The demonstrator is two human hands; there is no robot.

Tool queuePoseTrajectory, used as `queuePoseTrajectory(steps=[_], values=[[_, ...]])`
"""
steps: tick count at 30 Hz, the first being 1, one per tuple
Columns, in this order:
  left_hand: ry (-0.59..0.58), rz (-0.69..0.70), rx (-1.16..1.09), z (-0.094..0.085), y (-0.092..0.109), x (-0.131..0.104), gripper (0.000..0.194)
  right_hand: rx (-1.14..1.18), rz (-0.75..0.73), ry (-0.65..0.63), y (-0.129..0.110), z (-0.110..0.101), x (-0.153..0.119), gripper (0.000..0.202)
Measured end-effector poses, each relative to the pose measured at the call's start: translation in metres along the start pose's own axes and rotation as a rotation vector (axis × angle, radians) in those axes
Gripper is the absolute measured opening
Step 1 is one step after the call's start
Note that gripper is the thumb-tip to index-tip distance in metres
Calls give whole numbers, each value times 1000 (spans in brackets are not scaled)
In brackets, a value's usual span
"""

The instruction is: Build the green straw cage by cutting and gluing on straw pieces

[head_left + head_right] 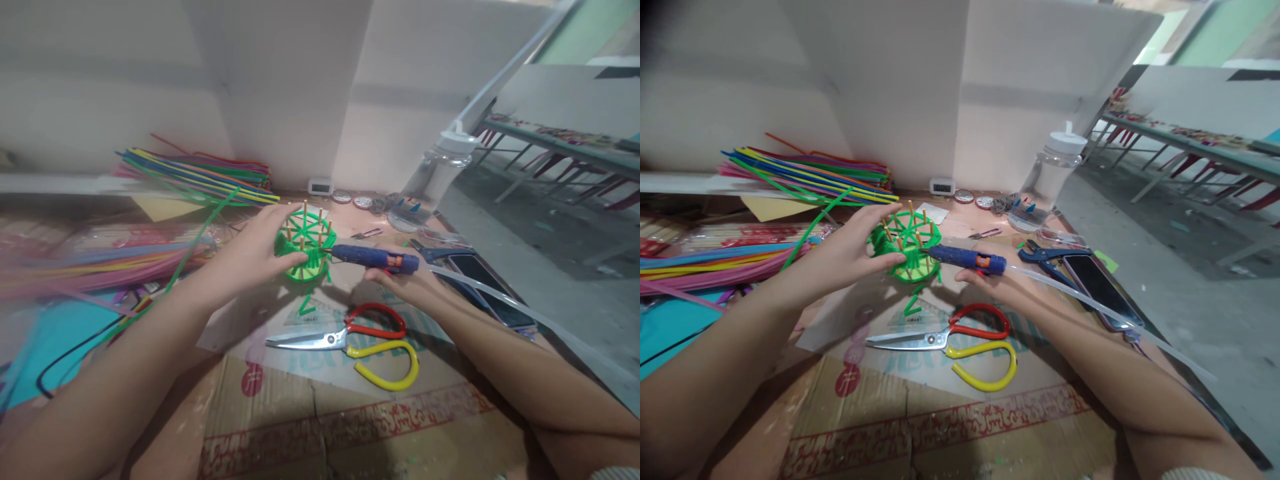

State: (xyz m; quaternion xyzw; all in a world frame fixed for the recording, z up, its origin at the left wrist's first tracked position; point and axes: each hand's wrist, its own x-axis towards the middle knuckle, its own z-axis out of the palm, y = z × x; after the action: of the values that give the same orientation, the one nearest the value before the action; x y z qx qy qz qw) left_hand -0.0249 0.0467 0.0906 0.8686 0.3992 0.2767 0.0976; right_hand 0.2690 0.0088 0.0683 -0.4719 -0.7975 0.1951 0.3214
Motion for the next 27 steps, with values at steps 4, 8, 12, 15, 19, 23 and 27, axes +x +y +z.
queuePoseTrajectory(steps=[4,8,12,15,19,23,27], values=[[6,7,-3,0,-1,0,72,2,-12,7,0,0,0,42],[3,2,-6,0,0,0,72,-24,-6,11,0,0,0,44],[-1,4,-8,-1,-1,0,72,-53,21,15,2,1,0,46],[0,6,2,0,-1,1,73,-49,47,24,1,1,-1,46],[4,11,2,1,-2,1,72,-26,41,39,-1,1,-1,45],[3,6,-3,0,-1,1,73,-27,45,28,-2,0,-1,42],[5,-2,3,0,-1,1,73,-64,60,33,-2,-1,-1,44]])
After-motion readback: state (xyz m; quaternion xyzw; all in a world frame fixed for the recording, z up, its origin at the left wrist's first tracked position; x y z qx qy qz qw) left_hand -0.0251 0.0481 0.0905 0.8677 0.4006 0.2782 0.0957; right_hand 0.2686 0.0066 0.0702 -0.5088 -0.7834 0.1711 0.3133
